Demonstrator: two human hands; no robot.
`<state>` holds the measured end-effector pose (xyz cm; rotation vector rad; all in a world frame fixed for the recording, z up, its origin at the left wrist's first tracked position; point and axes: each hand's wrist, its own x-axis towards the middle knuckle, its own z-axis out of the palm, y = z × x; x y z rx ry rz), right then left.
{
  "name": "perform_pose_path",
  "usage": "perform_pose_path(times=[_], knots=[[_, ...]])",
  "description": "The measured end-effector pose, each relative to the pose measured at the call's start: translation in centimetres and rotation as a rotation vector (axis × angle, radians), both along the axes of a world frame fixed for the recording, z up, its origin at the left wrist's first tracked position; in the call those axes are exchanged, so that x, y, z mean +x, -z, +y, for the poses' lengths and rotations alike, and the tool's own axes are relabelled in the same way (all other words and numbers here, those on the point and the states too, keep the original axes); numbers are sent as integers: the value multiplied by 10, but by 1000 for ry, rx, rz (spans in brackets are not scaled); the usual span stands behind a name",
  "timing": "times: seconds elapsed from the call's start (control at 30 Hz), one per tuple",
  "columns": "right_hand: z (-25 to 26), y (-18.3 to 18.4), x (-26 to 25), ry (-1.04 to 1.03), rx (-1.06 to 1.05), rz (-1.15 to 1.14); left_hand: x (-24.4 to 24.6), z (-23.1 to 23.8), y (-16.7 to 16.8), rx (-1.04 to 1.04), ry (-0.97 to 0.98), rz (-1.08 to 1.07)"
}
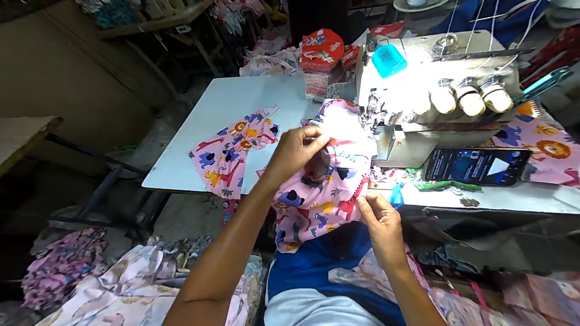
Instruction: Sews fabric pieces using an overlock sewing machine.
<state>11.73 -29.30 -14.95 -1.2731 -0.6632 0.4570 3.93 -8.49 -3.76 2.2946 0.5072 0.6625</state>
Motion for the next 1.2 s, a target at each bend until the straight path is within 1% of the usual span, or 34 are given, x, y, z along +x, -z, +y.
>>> perform_pose_path(times=[0.07, 0.1, 0.13, 0.17, 0.2, 0.27, 0.3, 0.37, 0.47, 0.53, 0.73, 0.9, 1.03, 1.1, 1.2], knots=[[1, 0, -1, -4, 2, 26, 11, 8, -24, -243, 25, 78], [1, 0, -2, -4, 3, 31, 17, 11, -31, -295, 33, 105], [2, 0, -2, -2, 6, 25, 22, 14, -33, -258, 28, 127], [2, 0, -3, 0, 6, 14, 26, 14, -31, -124, 12, 138], [1, 0, -2, -3, 2, 1, 26, 9, -28, 71, -2, 144], [-4, 1, -2, 6, -13, -16, 17, -23, -23, 461, 43, 172], [-8, 0, -2, 15, -25, -27, 8, -46, -16, 585, 73, 186], [-14, -3, -2, 28, -52, -60, -7, -85, 2, 701, 89, 190], [-17, -4, 1, 27, -69, -82, -8, -103, 15, 714, 14, 200], [-12, -8, 7, 26, -59, -77, 0, -101, 15, 712, -20, 201], [15, -18, 31, 28, -10, -96, 27, -89, 9, 718, -37, 175], [26, -20, 40, 77, 13, -102, 36, -87, 9, 727, -54, 159], [29, -18, 42, 117, 31, -127, 32, -90, 22, 808, -138, 91], [29, -21, 42, 112, 48, -90, 29, -87, 32, 743, -126, 45], [26, -25, 41, 61, 81, 30, 27, -76, 47, 718, -106, -29]])
